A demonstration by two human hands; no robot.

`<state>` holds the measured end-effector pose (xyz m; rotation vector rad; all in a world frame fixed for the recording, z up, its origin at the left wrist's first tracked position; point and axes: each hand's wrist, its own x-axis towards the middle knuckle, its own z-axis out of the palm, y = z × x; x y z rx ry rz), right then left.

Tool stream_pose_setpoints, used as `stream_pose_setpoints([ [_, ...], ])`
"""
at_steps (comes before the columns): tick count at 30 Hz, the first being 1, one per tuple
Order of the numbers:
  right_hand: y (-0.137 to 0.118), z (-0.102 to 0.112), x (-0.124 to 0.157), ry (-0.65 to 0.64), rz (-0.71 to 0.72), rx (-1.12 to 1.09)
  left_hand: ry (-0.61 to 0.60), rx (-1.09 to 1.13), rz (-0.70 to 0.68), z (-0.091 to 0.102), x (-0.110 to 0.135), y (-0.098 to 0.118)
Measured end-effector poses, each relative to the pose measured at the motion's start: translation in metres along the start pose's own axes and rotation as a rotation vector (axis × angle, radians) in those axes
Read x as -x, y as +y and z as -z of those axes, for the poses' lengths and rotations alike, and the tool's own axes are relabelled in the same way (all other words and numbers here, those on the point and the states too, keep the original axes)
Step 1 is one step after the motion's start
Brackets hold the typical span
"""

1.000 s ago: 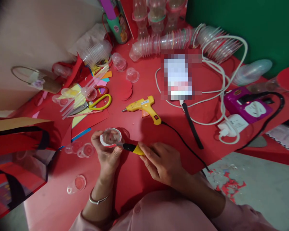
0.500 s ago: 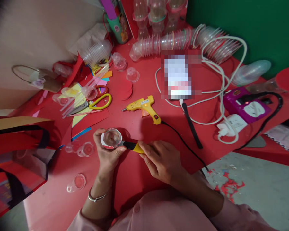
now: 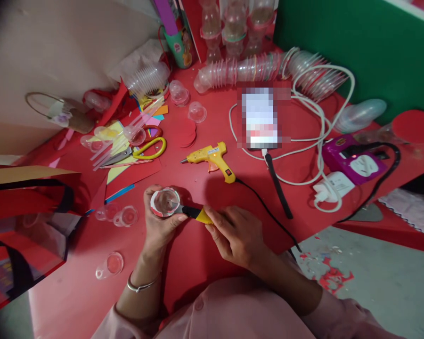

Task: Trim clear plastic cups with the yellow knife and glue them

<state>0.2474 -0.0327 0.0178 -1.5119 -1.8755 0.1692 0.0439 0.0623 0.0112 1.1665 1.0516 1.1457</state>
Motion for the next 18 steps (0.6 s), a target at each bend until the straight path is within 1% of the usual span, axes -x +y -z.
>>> stream_pose_setpoints([
  [6,-0.0011,0.0032,-0.0004,-0.030,0.013,-0.015,-0.089,0.058,0.041,0.0012,-0.0027,0.0051],
  [9,-0.0012,0.0037,-0.0001,-0.025,0.023,-0.005,-0.126,0.087,0.057,0.0014,-0.0023,0.0061],
  [14,0.0008,0.0036,0.0023,-0.018,0.020,-0.007,-0.111,0.097,0.102,-0.0015,0.0000,0.0066],
  [18,0.0016,0.0049,0.0029,-0.038,0.018,-0.076,-0.104,0.158,0.086,-0.0030,-0.0027,0.0052],
])
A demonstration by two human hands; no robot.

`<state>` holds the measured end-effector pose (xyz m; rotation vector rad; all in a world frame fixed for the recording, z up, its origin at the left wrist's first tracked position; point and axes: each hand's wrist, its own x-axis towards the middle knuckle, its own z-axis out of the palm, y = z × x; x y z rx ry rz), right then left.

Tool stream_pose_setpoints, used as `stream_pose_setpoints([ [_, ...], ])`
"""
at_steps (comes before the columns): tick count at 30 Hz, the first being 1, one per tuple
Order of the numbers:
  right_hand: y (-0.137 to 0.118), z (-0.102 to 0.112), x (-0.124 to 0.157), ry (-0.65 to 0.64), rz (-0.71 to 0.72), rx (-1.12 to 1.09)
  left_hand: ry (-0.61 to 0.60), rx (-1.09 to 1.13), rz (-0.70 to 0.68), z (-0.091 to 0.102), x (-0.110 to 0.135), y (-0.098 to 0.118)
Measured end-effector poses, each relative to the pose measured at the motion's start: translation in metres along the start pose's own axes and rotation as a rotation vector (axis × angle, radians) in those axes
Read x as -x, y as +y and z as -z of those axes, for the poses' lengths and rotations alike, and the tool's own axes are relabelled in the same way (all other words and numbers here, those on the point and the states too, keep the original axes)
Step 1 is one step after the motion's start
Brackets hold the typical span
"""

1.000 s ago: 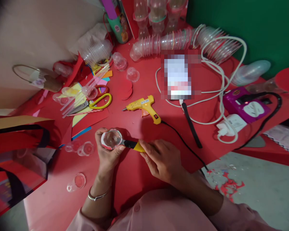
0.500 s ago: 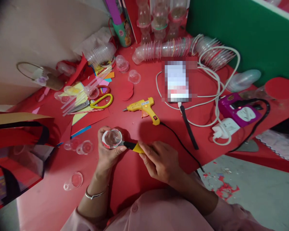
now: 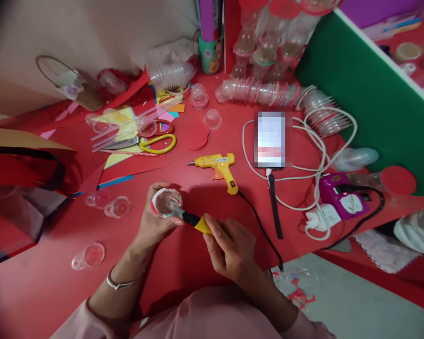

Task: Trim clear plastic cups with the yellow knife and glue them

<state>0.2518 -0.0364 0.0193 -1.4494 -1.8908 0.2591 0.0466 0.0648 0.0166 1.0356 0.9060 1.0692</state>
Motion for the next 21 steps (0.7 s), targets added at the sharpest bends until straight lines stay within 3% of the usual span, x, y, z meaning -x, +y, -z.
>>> stream_pose_setpoints([
  [21,0.0012,-0.0019,-0.0002,-0.029,-0.040,-0.008,-0.002,-0.040,-0.074,0.0010,-0.0012,-0.0008],
])
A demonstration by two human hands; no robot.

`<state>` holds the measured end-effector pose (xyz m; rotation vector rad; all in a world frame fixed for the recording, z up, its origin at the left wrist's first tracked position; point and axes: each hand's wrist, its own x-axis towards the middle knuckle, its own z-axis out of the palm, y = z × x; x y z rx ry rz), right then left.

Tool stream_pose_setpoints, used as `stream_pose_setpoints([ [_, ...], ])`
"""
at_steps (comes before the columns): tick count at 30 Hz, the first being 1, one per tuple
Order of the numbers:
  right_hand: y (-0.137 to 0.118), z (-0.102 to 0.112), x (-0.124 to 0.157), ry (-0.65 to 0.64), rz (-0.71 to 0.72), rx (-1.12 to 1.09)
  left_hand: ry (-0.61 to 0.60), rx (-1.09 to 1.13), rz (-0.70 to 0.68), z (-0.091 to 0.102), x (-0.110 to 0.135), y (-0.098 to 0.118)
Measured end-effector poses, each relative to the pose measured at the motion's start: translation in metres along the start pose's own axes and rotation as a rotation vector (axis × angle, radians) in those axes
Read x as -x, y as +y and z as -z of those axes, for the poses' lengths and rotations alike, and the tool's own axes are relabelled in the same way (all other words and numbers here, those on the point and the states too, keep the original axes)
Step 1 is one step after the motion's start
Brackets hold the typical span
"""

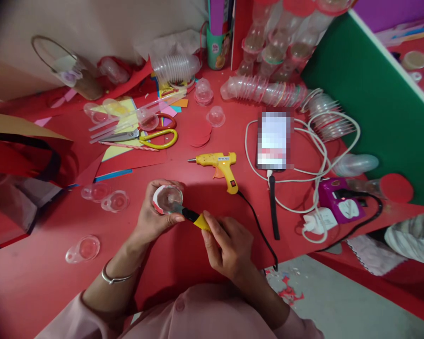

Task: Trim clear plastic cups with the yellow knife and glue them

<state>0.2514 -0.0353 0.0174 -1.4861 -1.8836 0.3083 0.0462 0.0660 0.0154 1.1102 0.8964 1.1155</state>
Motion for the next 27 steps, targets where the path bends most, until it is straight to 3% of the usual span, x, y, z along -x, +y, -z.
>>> stream_pose_setpoints([
  [14,-0.001,0.000,-0.002,-0.011,-0.021,0.035,0.039,-0.094,-0.045,-0.005,0.006,-0.005],
  [23,-0.001,0.000,-0.001,-0.011,-0.004,0.023,0.041,-0.007,0.093,-0.004,0.011,-0.004],
  [27,-0.001,0.000,-0.002,-0.011,-0.010,0.041,0.067,-0.035,0.070,-0.005,0.005,-0.001],
])
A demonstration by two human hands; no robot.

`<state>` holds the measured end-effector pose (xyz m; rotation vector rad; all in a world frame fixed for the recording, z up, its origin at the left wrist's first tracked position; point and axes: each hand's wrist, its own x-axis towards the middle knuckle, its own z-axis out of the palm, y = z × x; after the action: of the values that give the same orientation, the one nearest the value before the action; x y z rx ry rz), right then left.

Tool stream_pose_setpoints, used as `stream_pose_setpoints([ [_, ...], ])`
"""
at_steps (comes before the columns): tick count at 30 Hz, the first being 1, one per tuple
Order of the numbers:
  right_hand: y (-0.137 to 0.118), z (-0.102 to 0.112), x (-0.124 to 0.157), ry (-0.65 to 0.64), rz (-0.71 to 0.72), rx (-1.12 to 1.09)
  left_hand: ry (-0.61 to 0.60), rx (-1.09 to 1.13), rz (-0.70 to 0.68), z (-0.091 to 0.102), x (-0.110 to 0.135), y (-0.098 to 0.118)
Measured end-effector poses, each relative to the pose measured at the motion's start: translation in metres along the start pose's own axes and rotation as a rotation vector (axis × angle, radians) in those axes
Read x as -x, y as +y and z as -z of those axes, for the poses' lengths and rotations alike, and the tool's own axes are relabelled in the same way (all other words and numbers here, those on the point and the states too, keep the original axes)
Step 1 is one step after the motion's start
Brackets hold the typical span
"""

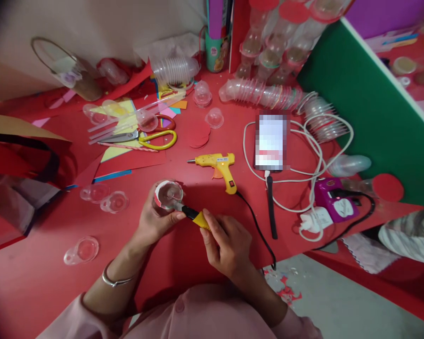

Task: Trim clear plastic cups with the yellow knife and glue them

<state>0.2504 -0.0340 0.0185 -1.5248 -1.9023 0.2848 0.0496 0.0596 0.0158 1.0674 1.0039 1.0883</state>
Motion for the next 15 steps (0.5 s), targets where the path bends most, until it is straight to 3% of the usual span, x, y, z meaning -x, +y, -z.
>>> stream_pose_setpoints([
  [15,0.0007,-0.0019,-0.0011,0.004,0.016,0.092,0.058,-0.050,-0.027,0.0002,-0.0054,0.0014],
])
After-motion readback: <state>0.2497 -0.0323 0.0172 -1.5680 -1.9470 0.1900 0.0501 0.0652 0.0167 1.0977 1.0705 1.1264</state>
